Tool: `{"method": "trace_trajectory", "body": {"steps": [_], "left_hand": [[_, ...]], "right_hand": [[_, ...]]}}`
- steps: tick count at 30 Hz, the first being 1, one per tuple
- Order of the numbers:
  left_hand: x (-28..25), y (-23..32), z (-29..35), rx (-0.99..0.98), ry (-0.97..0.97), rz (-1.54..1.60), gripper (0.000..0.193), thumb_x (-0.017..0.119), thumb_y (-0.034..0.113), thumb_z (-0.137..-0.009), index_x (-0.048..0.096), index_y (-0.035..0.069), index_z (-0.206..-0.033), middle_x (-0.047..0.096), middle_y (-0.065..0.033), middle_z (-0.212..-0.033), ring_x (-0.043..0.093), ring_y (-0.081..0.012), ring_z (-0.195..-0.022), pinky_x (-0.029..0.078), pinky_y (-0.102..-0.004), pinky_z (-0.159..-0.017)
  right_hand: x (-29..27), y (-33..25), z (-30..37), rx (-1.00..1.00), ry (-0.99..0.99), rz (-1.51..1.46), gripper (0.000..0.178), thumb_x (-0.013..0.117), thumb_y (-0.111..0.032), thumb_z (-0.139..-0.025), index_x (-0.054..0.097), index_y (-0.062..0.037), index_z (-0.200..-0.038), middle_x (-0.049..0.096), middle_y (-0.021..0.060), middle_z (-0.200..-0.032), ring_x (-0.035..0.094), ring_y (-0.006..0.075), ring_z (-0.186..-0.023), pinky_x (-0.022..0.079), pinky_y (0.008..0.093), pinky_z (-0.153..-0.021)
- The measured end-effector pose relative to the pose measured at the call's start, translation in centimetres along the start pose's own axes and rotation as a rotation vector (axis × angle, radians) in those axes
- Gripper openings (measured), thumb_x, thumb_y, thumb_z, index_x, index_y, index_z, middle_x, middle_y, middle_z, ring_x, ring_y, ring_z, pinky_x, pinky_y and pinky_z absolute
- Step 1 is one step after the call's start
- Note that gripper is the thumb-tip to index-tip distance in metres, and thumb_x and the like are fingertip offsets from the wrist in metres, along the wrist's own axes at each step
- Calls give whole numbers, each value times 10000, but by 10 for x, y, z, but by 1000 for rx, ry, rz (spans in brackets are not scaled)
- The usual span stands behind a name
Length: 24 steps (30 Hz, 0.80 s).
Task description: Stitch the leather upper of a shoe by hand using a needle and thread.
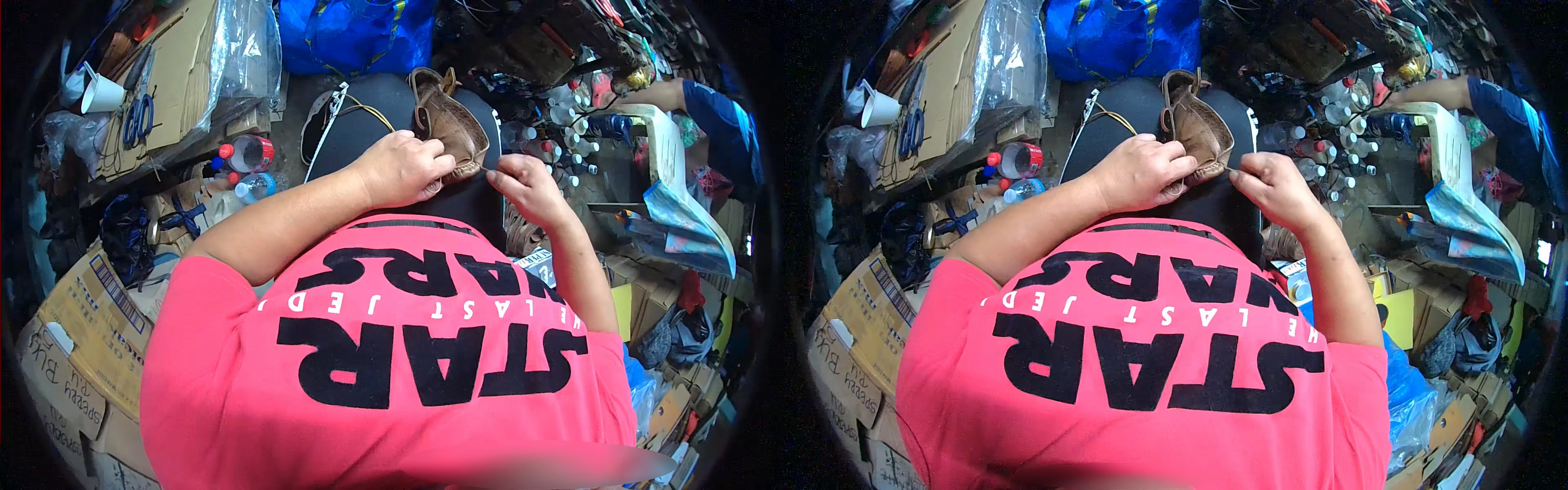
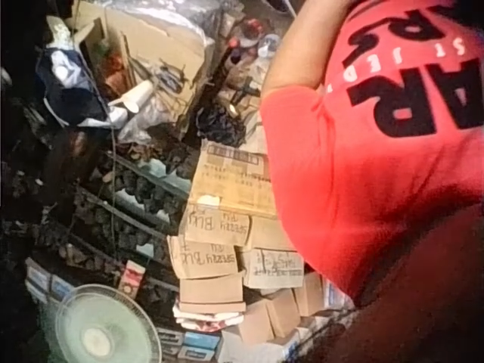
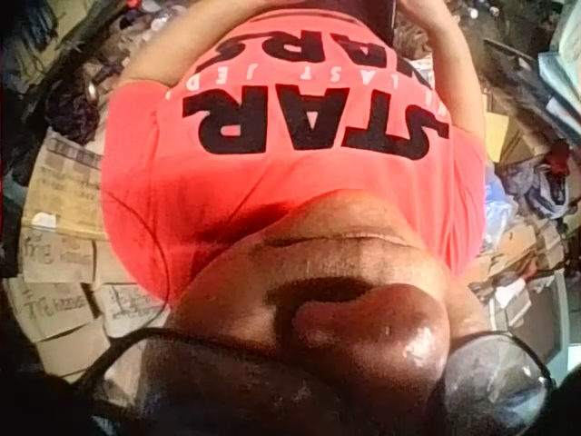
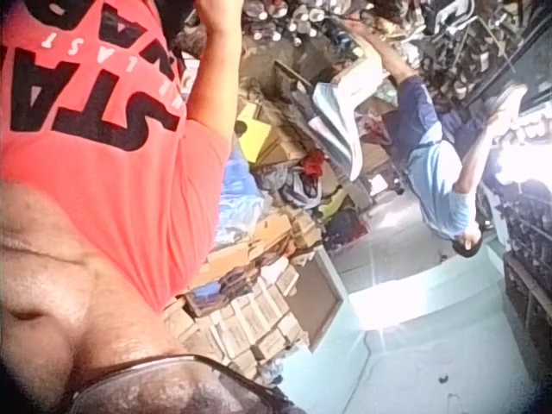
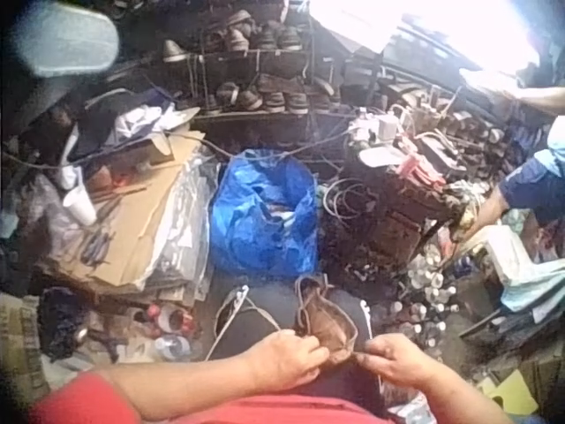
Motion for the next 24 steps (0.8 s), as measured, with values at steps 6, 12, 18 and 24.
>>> {"method": "trace_trajectory", "body": {"steps": [6,12,18,24], "left_hand": [[-16,-57,-5,-352,-8,674,183,648,128,-774,658,44,-936,664,-101,-910,637,-195,-817,491,-307,-762],[-1,-59,-57,-82,-152,611,273,569,145,-757,691,88,-994,602,-91,-957,566,-234,-958,450,-327,-861],[18,-61,-71,-104,-329,623,204,620,169,-783,689,84,-955,612,-80,-893,581,-218,-901,459,-317,-836],[21,-60,-70,-160,-386,796,157,624,121,-815,680,50,-943,668,-55,-858,617,-149,-814,481,-289,-780]], "right_hand": [[-2,17,24,171,69,-376,303,592,-136,-843,410,-15,-634,367,18,-598,390,100,-572,320,285,-523],[-23,15,31,292,153,-507,211,623,-98,-844,524,-10,-680,414,-26,-653,428,65,-621,349,235,-563],[-22,-19,17,55,215,65,214,637,-42,-824,692,-91,-1025,519,54,-751,529,142,-665,427,270,-601],[-22,-26,5,114,156,120,222,624,-24,-802,697,-80,-1004,527,71,-748,545,174,-673,443,291,-616]]}}
Point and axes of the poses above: each hand's wrist, its own z-axis away from the middle knuckle, its own x-axis out of the palm, y = z × x, the point moved 7 cm from there along -z, towards the middle knuckle
